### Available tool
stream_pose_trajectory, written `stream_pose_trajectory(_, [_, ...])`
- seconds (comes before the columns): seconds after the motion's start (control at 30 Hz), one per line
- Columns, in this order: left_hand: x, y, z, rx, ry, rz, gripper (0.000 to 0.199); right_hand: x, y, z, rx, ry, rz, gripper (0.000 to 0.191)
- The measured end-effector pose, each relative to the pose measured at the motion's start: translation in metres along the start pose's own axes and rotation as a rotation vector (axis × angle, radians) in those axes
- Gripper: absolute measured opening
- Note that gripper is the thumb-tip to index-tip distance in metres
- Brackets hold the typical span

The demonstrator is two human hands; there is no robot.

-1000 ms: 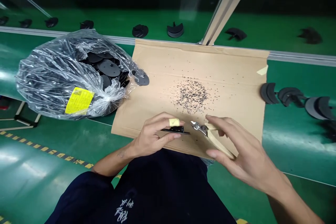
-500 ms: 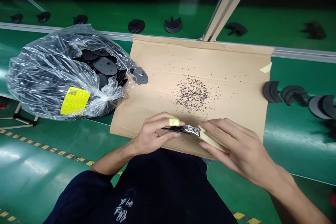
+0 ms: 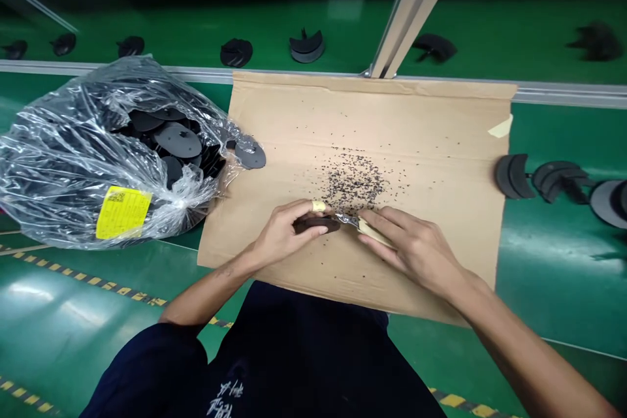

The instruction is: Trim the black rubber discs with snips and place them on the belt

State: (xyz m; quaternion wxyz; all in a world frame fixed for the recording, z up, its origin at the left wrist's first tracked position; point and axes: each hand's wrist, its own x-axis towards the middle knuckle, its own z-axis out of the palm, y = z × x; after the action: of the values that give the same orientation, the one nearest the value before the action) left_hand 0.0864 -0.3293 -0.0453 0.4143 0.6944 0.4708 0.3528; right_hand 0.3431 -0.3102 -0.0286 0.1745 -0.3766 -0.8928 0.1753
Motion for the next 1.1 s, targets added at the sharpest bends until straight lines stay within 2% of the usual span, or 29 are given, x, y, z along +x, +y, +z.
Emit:
stream_pose_trajectory(0.07, [0.004, 0.001, -0.005, 0.096, -0.087, 0.07, 0.03, 0.002, 0.004, 0.003, -0.079, 0.024, 0.007, 0.033])
stream_pose_trajectory(0.17, [0.008, 0.006, -0.012, 0.329, -0.196, 0.192, 0.031, 0.004, 0.003, -0.005, -0.192, 0.004, -0.015, 0.034])
stream_pose_trajectory(0.2, [0.009, 0.007, -0.014, 0.415, -0.2, 0.211, 0.03, 0.004, 0.003, -0.01, -0.211, -0.005, -0.023, 0.033])
stream_pose_trajectory(0.27, [0.011, 0.008, -0.016, 0.499, -0.132, 0.229, 0.027, 0.001, 0.003, -0.017, -0.194, 0.012, -0.012, 0.032])
stream_pose_trajectory(0.33, [0.011, 0.007, -0.015, 0.395, -0.019, 0.185, 0.024, -0.004, 0.002, -0.019, -0.067, 0.056, 0.063, 0.034])
stream_pose_trajectory(0.43, [0.008, 0.005, -0.002, 0.017, 0.157, 0.017, 0.025, -0.007, -0.008, -0.006, 0.295, 0.153, 0.277, 0.041])
stream_pose_trajectory(0.5, [0.005, 0.005, 0.011, -0.214, 0.232, -0.069, 0.029, -0.004, -0.02, 0.008, 0.532, 0.234, 0.394, 0.042])
stream_pose_trajectory(0.57, [0.002, 0.007, 0.022, -0.334, 0.254, -0.073, 0.031, 0.002, -0.032, 0.019, 0.679, 0.298, 0.424, 0.036])
stream_pose_trajectory(0.63, [0.0, 0.011, 0.024, -0.3, 0.219, -0.015, 0.028, 0.007, -0.04, 0.023, 0.689, 0.357, 0.358, 0.03])
stream_pose_trajectory(0.7, [-0.001, 0.015, 0.018, -0.169, 0.145, 0.086, 0.024, 0.009, -0.042, 0.02, 0.605, 0.377, 0.19, 0.03])
stream_pose_trajectory(0.77, [0.0, 0.019, 0.008, -0.058, 0.063, 0.184, 0.022, 0.008, -0.041, 0.013, 0.52, 0.357, 0.008, 0.035])
stream_pose_trajectory(0.83, [0.0, 0.022, -0.002, -0.044, 0.015, 0.216, 0.018, 0.004, -0.038, 0.003, 0.504, 0.323, -0.073, 0.04])
stream_pose_trajectory(0.97, [-0.002, 0.022, -0.008, -0.284, 0.014, 0.087, 0.011, -0.004, -0.029, -0.016, 0.493, 0.218, 0.002, 0.043])
stream_pose_trajectory(1.1, [-0.005, 0.019, -0.005, -0.661, -0.023, -0.071, 0.019, -0.008, -0.021, -0.025, 0.263, 0.153, -0.055, 0.044])
